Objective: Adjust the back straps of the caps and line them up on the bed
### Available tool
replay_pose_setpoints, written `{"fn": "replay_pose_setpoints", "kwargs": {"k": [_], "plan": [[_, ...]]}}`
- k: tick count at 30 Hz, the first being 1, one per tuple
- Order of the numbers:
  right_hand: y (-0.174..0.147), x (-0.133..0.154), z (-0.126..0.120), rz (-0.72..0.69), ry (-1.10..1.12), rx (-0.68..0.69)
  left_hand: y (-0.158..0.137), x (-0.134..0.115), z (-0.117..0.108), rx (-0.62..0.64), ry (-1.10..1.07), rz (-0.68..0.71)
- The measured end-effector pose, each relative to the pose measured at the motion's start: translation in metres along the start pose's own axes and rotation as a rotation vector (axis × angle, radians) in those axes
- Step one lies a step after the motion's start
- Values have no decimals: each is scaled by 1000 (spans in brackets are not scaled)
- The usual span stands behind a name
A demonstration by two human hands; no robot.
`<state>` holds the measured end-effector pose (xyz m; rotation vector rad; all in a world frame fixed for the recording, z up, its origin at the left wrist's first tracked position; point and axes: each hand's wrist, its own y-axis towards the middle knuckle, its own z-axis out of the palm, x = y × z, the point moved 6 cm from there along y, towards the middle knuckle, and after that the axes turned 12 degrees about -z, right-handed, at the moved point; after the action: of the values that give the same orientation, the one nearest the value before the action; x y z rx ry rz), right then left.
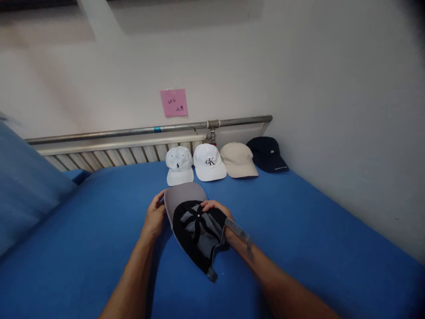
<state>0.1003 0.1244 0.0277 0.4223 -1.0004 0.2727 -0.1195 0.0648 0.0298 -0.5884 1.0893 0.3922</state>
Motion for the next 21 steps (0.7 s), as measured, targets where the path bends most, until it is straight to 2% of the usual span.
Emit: {"fn": "replay_pose_setpoints", "kwargs": {"k": [3,4,7,9,10,12,14,16,18,19,21], "plan": [[0,8,2,-223,-197,60,-15,-5,-6,-33,44,75],[0,7,1,-244,-232,39,-24,-8,-5,-9,75,93],[-3,4,1,-265,-279,9,-58,-10,6,221,247,75],[-4,3,3,-296,-301,36,-82,-3,8,359,360,30],[-5,3,3,-310,-313,57,-92,1,8,408,462,50],[-6,1,3,-328,-330,90,-110,13,9,498,840,228],[-7,-1,2,-344,-335,104,-118,25,10,504,1191,453],[-8,-1,2,-368,-345,90,-116,31,11,480,1361,594],[-9,-1,3,-372,-361,85,-110,25,12,511,1333,589],[-9,-1,4,-362,-365,92,-106,18,11,552,1264,537],[-9,1,6,-331,-361,114,-98,-2,7,628,1081,345]]}}
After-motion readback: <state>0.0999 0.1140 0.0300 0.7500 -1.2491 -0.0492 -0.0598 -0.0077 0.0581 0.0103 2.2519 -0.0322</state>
